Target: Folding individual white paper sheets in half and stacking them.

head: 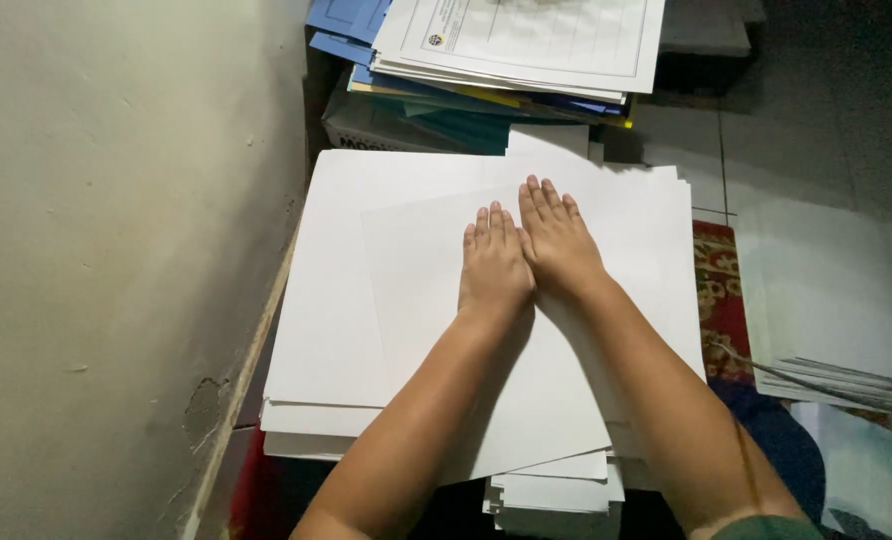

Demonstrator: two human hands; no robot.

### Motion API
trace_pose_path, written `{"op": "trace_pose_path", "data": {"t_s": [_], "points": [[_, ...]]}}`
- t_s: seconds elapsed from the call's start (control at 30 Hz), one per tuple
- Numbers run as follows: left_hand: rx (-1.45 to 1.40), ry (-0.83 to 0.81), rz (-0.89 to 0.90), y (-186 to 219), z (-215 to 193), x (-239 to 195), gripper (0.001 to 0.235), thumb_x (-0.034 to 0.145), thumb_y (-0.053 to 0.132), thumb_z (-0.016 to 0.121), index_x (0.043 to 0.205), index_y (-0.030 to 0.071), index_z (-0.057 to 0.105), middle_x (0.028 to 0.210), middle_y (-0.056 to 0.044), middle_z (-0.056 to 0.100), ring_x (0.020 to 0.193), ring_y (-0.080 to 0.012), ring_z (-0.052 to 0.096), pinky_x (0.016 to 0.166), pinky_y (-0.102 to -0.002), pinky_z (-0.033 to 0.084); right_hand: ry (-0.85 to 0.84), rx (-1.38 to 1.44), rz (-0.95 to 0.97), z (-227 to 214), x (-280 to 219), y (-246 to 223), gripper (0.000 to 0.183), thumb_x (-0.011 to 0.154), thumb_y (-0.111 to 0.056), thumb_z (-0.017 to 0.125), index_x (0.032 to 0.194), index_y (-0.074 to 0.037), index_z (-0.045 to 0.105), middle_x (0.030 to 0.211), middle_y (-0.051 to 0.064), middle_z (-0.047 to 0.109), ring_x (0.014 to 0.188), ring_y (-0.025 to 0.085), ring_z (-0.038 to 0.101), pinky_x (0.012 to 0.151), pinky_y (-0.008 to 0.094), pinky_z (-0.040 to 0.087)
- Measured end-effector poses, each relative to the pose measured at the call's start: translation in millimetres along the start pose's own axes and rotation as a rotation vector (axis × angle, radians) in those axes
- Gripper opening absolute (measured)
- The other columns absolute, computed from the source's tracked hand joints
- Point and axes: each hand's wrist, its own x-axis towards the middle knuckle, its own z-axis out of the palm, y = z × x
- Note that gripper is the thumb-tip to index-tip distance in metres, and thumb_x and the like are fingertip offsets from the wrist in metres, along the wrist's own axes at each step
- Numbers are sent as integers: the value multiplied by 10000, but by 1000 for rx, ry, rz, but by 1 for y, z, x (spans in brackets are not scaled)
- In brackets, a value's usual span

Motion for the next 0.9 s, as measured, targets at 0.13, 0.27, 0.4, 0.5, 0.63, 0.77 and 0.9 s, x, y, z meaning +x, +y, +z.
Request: {"op": "trace_pose_path", "data": {"t_s": [0.13,0.27,0.4,0.5,0.63,0.77,0.9], "points": [[13,-46,14,2,-16,-1,608,898,178,488,1424,-126,486,1484,-333,480,1438,-456,414,1181,-541,246,3,5,1,16,-41,3,653,1079,-402,282,1633,-57,251,1698,136,239,1561,290,219,1253,464,125],[60,-102,2,4,-19,-2,662,831,96,453,1457,-118,446,1522,-325,438,1472,-438,368,1199,-536,224,-28,-77,-14,28,-93,2,695,1046,-445,298,1644,-101,208,1710,110,193,1563,273,196,1245,463,147],[44,-155,-16,9,-35,-2,663,824,60,431,1464,-113,436,1536,-317,424,1482,-428,353,1208,-531,211,-101,-13,17,11,-134,-16,726,1046,-509,218,1642,-96,188,1711,107,176,1567,260,160,1242,444,104],[41,-98,-2,11,-32,-3,672,800,65,443,1444,-125,461,1507,-330,452,1460,-444,381,1190,-543,231,-111,-6,7,15,-129,-12,727,1042,-518,218,1644,-111,188,1711,98,179,1565,260,161,1240,453,96],[57,-76,0,2,-8,-2,677,827,130,453,1454,-126,440,1518,-332,434,1471,-455,356,1200,-555,208,-84,-45,-11,28,-88,4,694,1044,-471,272,1645,-131,202,1708,92,197,1562,265,187,1244,463,127],[73,-56,3,-2,4,0,661,854,191,460,1438,-119,468,1506,-328,451,1459,-450,380,1189,-558,224,-49,-20,-1,24,-33,11,677,1048,-431,300,1647,-125,214,1710,93,206,1567,269,187,1248,473,132],[18,-30,-23,3,-6,2,553,963,204,420,1407,-113,514,1469,-318,497,1433,-444,425,1168,-547,264,-28,-8,46,26,-2,13,701,1041,-473,274,1646,-125,212,1716,90,187,1576,265,167,1262,477,103]]}}
